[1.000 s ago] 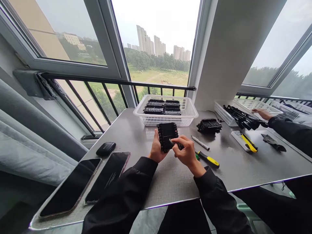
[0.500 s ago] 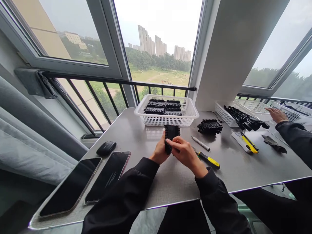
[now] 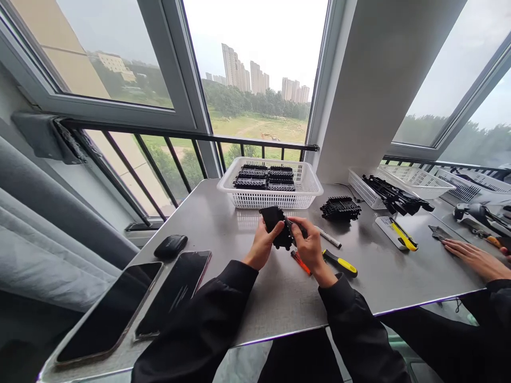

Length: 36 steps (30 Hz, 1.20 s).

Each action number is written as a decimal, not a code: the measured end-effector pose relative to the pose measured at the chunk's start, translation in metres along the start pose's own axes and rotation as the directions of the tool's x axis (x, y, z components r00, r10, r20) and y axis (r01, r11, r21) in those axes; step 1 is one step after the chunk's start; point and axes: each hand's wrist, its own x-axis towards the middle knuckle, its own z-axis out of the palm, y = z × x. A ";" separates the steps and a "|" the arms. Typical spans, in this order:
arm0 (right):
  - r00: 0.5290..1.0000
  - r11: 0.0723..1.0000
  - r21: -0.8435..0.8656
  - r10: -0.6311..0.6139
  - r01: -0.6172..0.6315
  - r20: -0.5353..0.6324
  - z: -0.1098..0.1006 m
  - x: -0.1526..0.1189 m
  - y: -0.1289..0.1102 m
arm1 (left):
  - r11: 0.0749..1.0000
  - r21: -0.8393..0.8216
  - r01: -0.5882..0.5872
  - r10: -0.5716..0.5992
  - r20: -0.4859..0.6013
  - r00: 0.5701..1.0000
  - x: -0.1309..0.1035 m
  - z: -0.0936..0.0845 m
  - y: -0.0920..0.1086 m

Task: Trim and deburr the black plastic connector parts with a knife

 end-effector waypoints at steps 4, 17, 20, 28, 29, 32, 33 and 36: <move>0.996 0.996 0.022 0.084 -0.083 -0.033 -0.002 0.001 0.008 | 0.997 0.070 -0.025 0.028 -0.043 0.999 0.001 -0.002 0.006; 0.991 0.980 -0.197 -0.056 0.031 -0.125 -0.009 0.002 0.009 | 0.964 0.234 -0.131 0.135 -0.004 0.991 -0.007 0.006 0.010; 0.986 0.974 -0.223 -0.071 0.035 -0.154 -0.008 0.001 0.009 | 0.947 0.281 -0.153 0.157 0.006 0.988 -0.010 0.007 0.011; 0.983 0.983 -0.168 0.046 -0.077 -0.177 -0.006 0.001 0.017 | 0.931 0.299 -0.210 0.206 0.045 0.977 -0.010 0.007 0.008; 0.987 0.980 -0.190 0.032 -0.062 -0.158 -0.005 0.001 0.018 | 0.932 0.299 -0.206 0.205 0.035 0.978 -0.009 0.006 0.007; 0.998 0.966 -0.257 -0.030 0.017 -0.047 -0.002 -0.001 0.016 | 0.943 0.269 -0.197 0.219 -0.054 0.974 -0.002 0.000 0.006; 0.999 0.962 -0.271 -0.045 0.046 0.010 -0.001 -0.002 0.015 | 0.947 0.253 -0.200 0.232 -0.102 0.967 0.001 -0.003 0.007; 0.990 0.952 -0.292 -0.061 0.096 0.128 0.001 -0.006 0.013 | 0.961 0.185 -0.205 0.247 -0.246 0.937 0.009 -0.011 0.011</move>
